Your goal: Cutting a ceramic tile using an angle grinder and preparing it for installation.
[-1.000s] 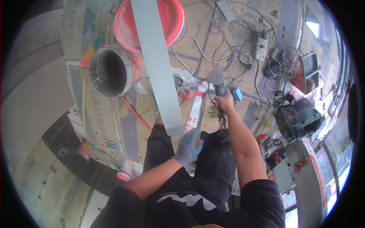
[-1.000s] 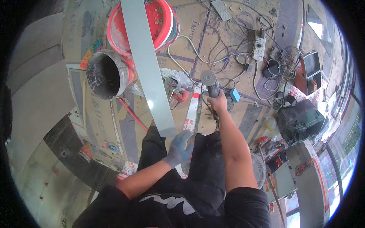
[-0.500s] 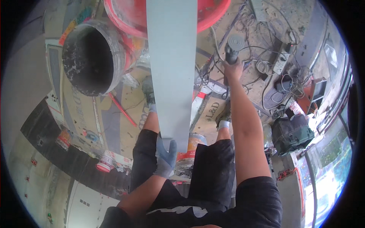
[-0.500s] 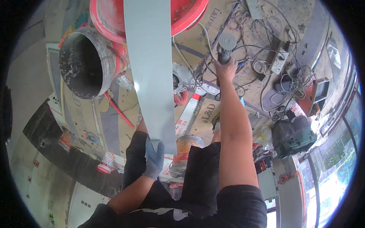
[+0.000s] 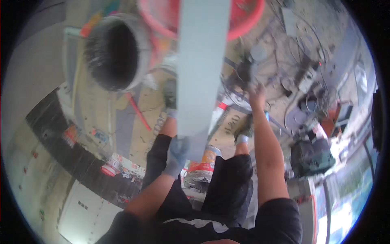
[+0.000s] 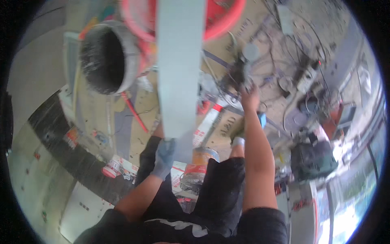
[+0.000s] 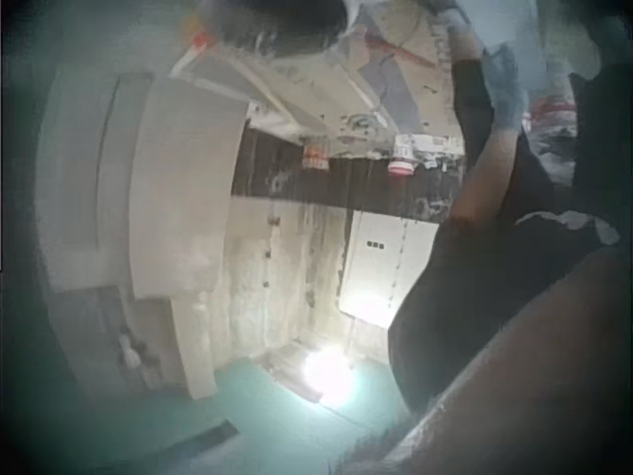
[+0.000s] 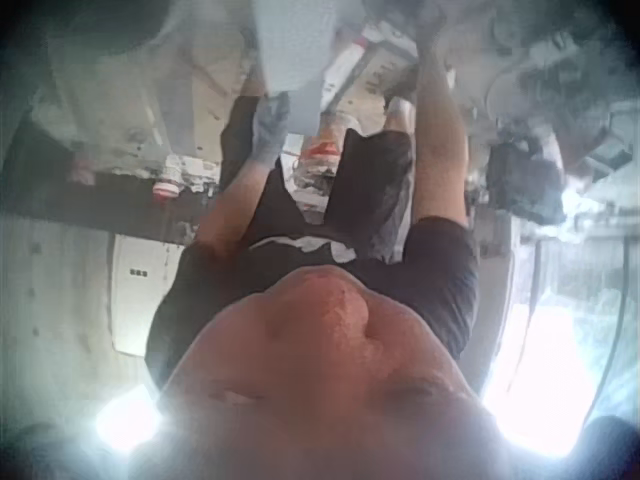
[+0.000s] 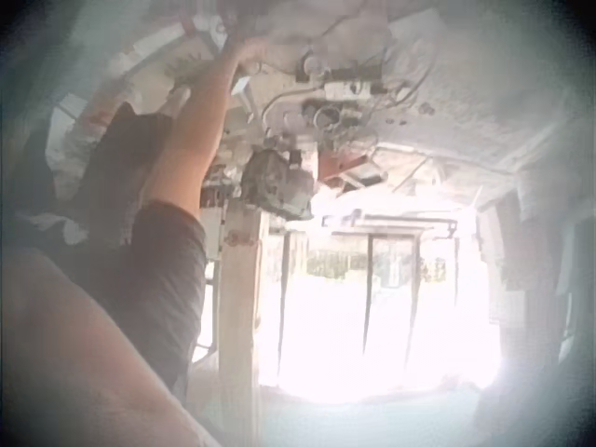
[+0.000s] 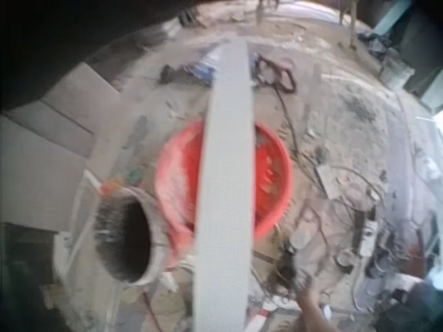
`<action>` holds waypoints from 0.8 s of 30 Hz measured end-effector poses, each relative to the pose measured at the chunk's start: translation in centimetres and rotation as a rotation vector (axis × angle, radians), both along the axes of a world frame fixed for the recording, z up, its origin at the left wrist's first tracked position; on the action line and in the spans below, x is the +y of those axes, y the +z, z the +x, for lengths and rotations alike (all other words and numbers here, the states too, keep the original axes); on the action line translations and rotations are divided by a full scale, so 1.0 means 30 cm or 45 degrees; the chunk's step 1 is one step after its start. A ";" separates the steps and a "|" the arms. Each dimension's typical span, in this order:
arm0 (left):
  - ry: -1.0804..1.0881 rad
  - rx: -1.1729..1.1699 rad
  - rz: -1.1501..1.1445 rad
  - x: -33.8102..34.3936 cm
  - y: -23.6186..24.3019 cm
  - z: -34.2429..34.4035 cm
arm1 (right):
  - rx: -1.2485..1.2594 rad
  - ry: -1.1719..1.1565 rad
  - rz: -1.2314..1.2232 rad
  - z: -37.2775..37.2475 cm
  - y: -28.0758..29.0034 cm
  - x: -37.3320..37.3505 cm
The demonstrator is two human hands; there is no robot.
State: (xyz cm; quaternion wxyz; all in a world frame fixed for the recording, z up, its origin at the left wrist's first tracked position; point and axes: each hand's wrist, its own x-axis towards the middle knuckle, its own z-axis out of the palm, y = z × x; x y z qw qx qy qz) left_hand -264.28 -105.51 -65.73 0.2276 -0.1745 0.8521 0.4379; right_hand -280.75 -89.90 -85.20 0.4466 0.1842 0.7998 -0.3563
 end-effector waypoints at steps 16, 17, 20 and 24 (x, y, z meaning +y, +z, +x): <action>1.130 0.707 -0.292 -0.443 1.796 -0.207 | 1.607 0.060 -0.190 -1.161 1.974 -1.075; 1.222 0.667 -0.177 -0.455 1.904 -0.189 | 1.600 0.114 -0.192 -1.185 2.134 -1.132; 1.384 0.686 -0.030 -0.536 2.167 -0.137 | 1.845 0.129 -0.223 -1.170 2.584 -1.301; 1.469 0.712 -0.079 -0.746 2.422 0.013 | 1.848 0.264 -0.288 -0.997 2.999 -1.574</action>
